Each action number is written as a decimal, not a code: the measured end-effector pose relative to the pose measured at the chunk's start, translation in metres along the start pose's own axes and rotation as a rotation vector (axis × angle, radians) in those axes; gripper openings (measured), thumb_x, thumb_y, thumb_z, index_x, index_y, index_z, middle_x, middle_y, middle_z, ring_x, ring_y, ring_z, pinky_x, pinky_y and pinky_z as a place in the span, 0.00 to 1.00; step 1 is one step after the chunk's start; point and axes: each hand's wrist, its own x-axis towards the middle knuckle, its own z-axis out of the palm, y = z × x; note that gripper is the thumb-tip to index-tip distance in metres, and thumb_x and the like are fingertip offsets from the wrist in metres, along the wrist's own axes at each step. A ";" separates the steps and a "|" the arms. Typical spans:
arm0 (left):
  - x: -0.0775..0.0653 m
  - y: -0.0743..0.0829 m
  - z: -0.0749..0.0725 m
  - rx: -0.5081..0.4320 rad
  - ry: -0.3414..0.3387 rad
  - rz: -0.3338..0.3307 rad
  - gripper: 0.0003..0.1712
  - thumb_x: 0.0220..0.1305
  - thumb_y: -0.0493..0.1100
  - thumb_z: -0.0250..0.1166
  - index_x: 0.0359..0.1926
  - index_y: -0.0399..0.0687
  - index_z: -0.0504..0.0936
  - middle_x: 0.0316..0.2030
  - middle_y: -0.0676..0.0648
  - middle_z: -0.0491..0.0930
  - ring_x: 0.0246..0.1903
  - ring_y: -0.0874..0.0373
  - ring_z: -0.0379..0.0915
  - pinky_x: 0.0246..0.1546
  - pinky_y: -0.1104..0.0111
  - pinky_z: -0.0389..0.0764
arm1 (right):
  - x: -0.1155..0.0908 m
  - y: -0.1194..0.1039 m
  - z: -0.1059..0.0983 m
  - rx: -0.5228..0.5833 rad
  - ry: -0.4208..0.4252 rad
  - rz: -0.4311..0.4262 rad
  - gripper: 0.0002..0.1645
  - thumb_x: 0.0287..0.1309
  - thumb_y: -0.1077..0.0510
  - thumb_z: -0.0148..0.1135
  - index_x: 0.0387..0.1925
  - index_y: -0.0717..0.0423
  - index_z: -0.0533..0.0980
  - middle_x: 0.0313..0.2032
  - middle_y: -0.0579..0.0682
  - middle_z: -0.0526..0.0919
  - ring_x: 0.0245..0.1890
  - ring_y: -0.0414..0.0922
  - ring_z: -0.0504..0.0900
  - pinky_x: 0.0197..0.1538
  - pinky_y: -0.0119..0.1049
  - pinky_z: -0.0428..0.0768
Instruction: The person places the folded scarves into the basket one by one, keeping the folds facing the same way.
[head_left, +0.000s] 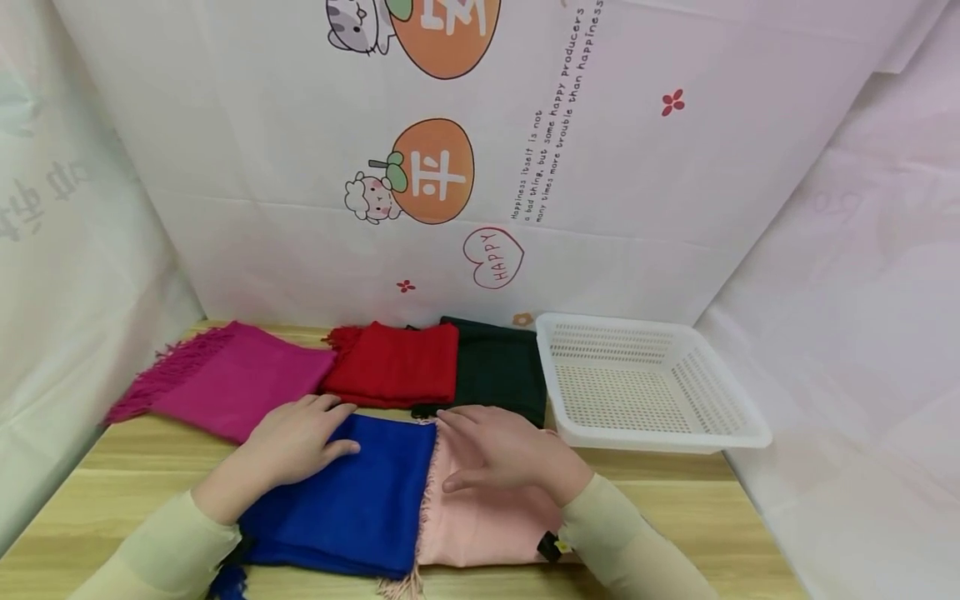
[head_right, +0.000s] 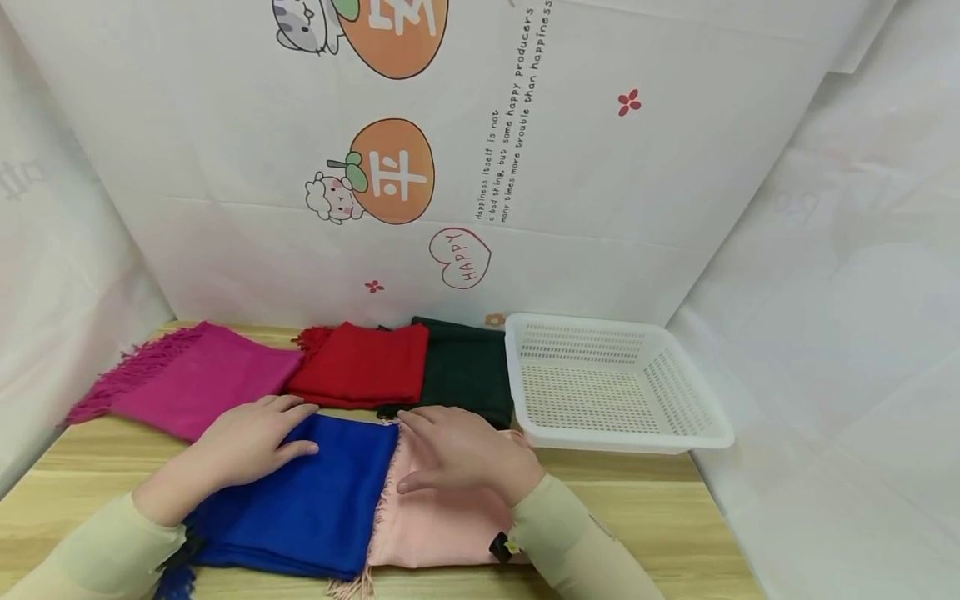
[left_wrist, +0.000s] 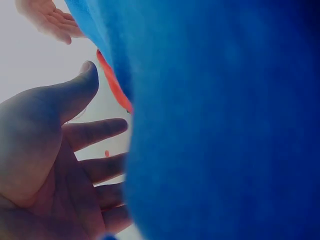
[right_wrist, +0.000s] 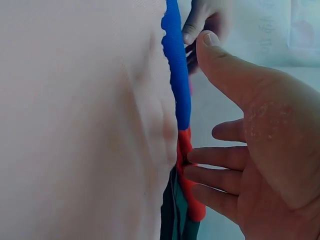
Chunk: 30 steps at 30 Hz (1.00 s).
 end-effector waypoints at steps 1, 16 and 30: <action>0.000 -0.001 0.000 -0.002 -0.004 0.000 0.37 0.66 0.65 0.66 0.66 0.46 0.78 0.61 0.38 0.77 0.60 0.38 0.74 0.57 0.44 0.76 | 0.003 -0.001 0.000 -0.004 -0.010 -0.004 0.59 0.56 0.16 0.52 0.78 0.48 0.61 0.72 0.47 0.69 0.71 0.46 0.69 0.69 0.48 0.70; -0.001 -0.014 0.001 -0.046 -0.080 0.030 0.38 0.67 0.66 0.65 0.66 0.44 0.78 0.60 0.38 0.78 0.60 0.38 0.74 0.60 0.43 0.74 | 0.041 -0.008 -0.001 -0.004 -0.145 -0.018 0.58 0.57 0.19 0.56 0.77 0.49 0.61 0.70 0.47 0.71 0.68 0.44 0.72 0.67 0.42 0.73; 0.001 -0.021 0.005 -0.048 -0.110 0.011 0.38 0.66 0.67 0.65 0.65 0.45 0.79 0.59 0.38 0.78 0.60 0.38 0.74 0.59 0.43 0.74 | 0.061 -0.009 0.003 0.051 -0.245 0.022 0.58 0.56 0.18 0.55 0.76 0.49 0.63 0.68 0.45 0.73 0.66 0.42 0.73 0.68 0.40 0.72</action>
